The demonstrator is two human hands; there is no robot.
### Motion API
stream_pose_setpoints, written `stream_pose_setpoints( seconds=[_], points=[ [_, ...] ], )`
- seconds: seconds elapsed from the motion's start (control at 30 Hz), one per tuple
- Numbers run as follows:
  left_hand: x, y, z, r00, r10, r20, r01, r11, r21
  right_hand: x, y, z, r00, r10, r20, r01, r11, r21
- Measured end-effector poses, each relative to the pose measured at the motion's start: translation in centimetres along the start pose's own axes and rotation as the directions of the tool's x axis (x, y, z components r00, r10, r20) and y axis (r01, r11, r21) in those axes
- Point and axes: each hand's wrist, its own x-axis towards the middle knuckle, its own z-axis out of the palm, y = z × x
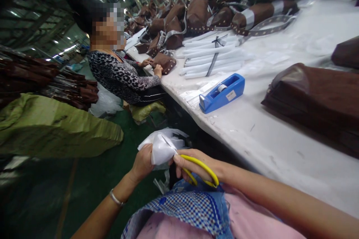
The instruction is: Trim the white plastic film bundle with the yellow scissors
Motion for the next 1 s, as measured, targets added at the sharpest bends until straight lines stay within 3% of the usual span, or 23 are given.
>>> stream_pose_setpoints(
  seconds=[0.13, 0.33, 0.57, 0.73, 1.0],
  points=[
    [-0.1, 0.1, 0.2, 0.999, -0.031, -0.028, 0.03, 0.999, -0.021, 0.3, 0.2, 0.1, 0.998, 0.031, -0.049, -0.028, 0.998, 0.063],
    [-0.3, -0.9, -0.9, 0.998, 0.056, 0.026, -0.058, 0.993, 0.104, -1.3, 1.4, 0.5, 0.99, 0.105, -0.098, -0.099, 0.993, 0.058],
    [-0.3, 0.9, 0.6, 0.998, -0.051, -0.026, 0.05, 0.998, -0.028, 0.4, 0.2, 0.3, 1.0, 0.015, -0.009, -0.015, 0.999, 0.029],
    [-0.9, 1.0, 0.9, 0.991, -0.126, -0.04, 0.124, 0.991, -0.049, 0.2, 0.9, 0.8, 0.992, 0.08, -0.094, -0.067, 0.989, 0.13],
    [-2.1, 0.8, 1.0, 0.993, -0.11, -0.048, 0.112, 0.993, 0.034, -0.8, 2.2, 1.0, 0.987, 0.099, -0.125, -0.093, 0.994, 0.053]
  ],
)
